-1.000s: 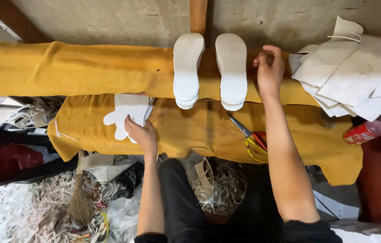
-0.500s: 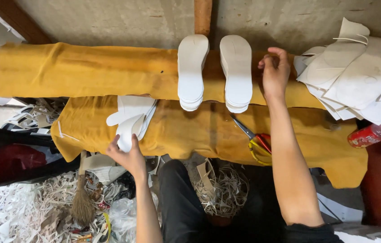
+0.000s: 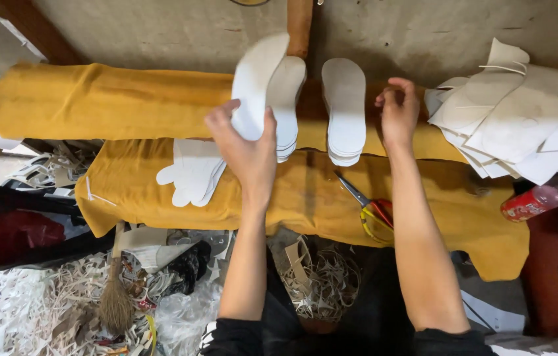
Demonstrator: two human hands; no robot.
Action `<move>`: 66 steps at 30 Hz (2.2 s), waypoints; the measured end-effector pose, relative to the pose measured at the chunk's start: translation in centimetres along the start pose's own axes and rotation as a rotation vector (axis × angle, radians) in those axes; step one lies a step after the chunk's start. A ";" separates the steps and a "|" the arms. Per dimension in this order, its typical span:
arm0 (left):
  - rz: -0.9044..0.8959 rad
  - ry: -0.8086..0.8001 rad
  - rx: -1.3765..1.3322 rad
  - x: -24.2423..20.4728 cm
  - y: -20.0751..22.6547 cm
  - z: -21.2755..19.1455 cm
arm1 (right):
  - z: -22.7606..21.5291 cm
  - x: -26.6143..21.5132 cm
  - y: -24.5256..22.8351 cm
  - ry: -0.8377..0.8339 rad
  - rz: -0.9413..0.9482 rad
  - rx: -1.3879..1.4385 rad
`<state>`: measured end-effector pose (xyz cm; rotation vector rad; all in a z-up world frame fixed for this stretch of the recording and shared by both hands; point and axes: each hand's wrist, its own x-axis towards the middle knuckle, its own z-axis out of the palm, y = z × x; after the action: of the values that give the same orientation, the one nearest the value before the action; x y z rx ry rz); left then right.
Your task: Sorting and stacking white shoe insoles on a workbench in a leather workshop.
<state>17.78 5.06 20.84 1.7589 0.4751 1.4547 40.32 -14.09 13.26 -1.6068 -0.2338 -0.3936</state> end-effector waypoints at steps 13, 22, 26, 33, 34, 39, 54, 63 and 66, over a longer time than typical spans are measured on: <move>-0.058 -0.329 0.619 -0.6 -4.6 7.0 | 0.3 0.5 0.8 0.001 -0.044 0.062; -0.040 -0.266 0.374 -1.4 -2.5 5.2 | 0.3 0.2 0.2 -0.024 -0.009 0.039; 0.149 0.062 -0.076 -4.6 -10.4 1.8 | 0.1 0.3 0.3 -0.031 0.012 0.021; -0.372 -0.226 0.651 -6.7 -30.8 -5.0 | 0.3 0.4 0.7 -0.037 -0.067 0.007; -0.436 -0.328 0.785 -6.6 -33.0 -5.8 | 0.4 0.4 0.6 -0.029 -0.077 0.002; -0.388 -0.265 0.767 -6.8 -34.8 -6.1 | 0.5 0.8 1.2 -0.023 -0.069 -0.006; -0.376 0.195 0.050 -8.4 -17.5 -8.6 | 0.3 0.4 0.3 -0.028 -0.077 -0.037; -0.172 0.180 -0.311 -5.5 -3.3 -8.0 | 0.2 -0.1 -0.6 -0.048 -0.058 -0.039; -0.155 0.093 -0.373 -2.9 -1.0 -4.7 | 0.1 -0.2 -0.3 -0.068 -0.079 -0.048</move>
<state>12.72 5.23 18.35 1.3371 0.3520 1.4143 40.00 -13.93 13.41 -1.6629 -0.3423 -0.4084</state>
